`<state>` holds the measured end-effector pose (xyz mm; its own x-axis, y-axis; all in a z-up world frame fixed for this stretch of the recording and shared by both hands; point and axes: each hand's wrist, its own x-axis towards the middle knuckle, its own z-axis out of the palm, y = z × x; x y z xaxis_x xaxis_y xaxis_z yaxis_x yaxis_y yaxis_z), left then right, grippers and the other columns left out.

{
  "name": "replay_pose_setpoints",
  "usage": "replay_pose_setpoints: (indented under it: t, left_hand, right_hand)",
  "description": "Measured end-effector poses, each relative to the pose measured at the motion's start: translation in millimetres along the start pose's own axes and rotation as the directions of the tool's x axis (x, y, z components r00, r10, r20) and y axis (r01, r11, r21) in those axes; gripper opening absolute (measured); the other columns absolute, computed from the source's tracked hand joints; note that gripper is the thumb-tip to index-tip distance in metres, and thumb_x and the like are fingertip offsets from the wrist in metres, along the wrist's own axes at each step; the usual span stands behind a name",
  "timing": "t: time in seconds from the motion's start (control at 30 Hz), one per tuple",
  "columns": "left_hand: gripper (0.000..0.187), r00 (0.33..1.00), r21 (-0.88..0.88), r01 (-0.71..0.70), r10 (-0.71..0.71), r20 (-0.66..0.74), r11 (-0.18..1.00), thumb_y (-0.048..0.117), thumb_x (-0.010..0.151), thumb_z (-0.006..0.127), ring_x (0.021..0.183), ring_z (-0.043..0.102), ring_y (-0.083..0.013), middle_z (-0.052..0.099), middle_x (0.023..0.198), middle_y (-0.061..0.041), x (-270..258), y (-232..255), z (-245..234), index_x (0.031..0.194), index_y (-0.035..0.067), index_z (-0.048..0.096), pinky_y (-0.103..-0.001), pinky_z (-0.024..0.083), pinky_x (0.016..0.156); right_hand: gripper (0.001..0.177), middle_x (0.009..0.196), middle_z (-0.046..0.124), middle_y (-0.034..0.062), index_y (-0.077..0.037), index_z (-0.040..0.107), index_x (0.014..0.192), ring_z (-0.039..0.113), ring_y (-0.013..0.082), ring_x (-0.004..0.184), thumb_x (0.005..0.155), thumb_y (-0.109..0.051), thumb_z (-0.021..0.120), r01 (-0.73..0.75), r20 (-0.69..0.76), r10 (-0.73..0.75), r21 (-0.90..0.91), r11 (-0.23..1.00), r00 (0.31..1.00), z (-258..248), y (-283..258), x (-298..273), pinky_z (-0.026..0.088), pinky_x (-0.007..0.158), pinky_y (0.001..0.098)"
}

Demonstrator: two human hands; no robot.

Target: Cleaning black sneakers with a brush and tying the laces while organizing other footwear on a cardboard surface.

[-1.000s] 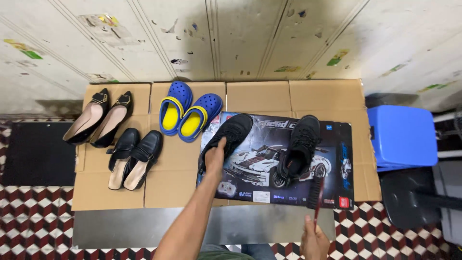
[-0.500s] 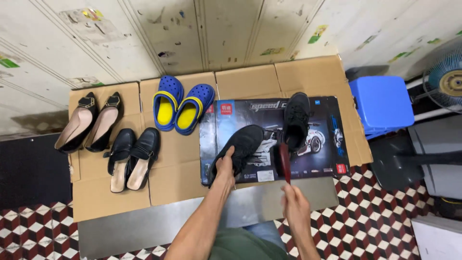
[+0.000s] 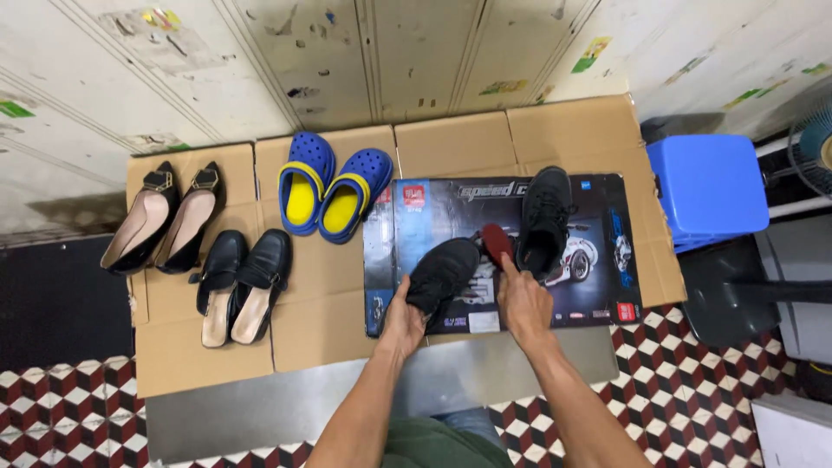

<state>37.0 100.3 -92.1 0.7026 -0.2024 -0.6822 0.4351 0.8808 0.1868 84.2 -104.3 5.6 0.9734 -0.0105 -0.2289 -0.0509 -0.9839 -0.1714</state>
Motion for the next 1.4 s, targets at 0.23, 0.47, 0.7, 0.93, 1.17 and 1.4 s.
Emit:
replay_pose_setpoints:
  t: [0.23,0.47,0.7,0.93,1.17,1.4]
  left_hand:
    - [0.013,0.932,-0.082,-0.062,0.087,0.353,0.995,0.007,0.1,0.062,0.092,0.06,-0.0215,0.064,0.107,-0.008,29.4,-16.0,-84.6,0.112,0.005,0.056,-0.035,0.05,0.082]
    - [0.042,0.99,0.291,-0.132,0.139,-0.006,0.948,-0.005,0.083,0.054,0.087,0.067,-0.0151,0.07,0.106,-0.004,27.5,-18.5,-39.9,0.123,-0.001,0.066,-0.029,0.055,0.082]
    - [0.025,0.992,0.128,-0.005,0.022,-0.128,0.992,-0.002,0.095,0.059,0.086,0.072,-0.019,0.075,0.106,-0.01,82.6,-29.3,-46.0,0.118,-0.002,0.069,-0.031,0.06,0.078]
    - [0.026,0.986,0.257,-0.101,0.132,-0.105,0.961,0.0,0.095,0.059,0.089,0.071,-0.0194,0.075,0.108,-0.01,39.2,1.3,-18.9,0.119,-0.001,0.069,-0.032,0.059,0.08]
    - [0.027,0.971,0.392,-0.183,0.228,-0.071,0.901,0.001,0.095,0.059,0.091,0.071,-0.0197,0.074,0.109,-0.009,-2.9,16.2,-25.9,0.12,-0.001,0.069,-0.032,0.058,0.082]
    - [0.028,0.94,0.478,-0.284,0.34,-0.032,0.831,0.003,0.096,0.058,0.093,0.07,-0.0201,0.074,0.11,-0.009,-35.1,43.8,-54.5,0.121,0.0,0.069,-0.032,0.057,0.083]
  right_hand:
    - [0.056,0.083,0.068,0.0121,-0.032,0.063,0.138,0.07,0.0328,0.067,0.087,-0.011,0.056,0.528,-0.136,-0.511,0.185,0.829,0.849,23.8,37.7,2.7,0.056,0.058,0.0502]
    - [0.04,0.088,0.071,0.0211,-0.022,0.065,0.138,0.069,0.0396,0.071,0.099,-0.027,0.06,0.199,-0.156,-0.169,0.202,0.959,0.973,-11.2,8.2,-7.0,0.053,0.064,0.0489]
    - [0.039,0.075,0.07,0.0081,-0.017,0.067,0.136,0.062,0.0149,0.061,0.101,-0.032,0.059,-0.011,-0.051,0.059,0.656,0.755,0.997,28.0,29.9,0.4,0.051,0.063,0.0343]
    - [0.042,0.063,0.055,0.002,-0.024,0.068,0.139,0.048,0.0118,0.057,0.1,-0.035,0.059,-0.368,0.293,0.222,0.755,0.543,0.93,-13.8,27.2,-13.6,0.038,0.054,0.032]
    - [0.041,0.102,0.067,0.0126,-0.015,0.061,0.145,0.064,0.0237,0.083,0.106,-0.023,0.057,0.58,-0.488,-0.359,0.442,0.684,0.795,-94.8,-80.8,-103.4,0.053,0.069,0.0372]
    - [0.043,0.103,0.072,0.0124,-0.019,0.061,0.143,0.07,0.0271,0.076,0.101,-0.014,0.066,0.518,-0.486,-0.317,0.362,0.775,0.815,-111.3,-86.0,-105.5,0.056,0.065,0.0378]
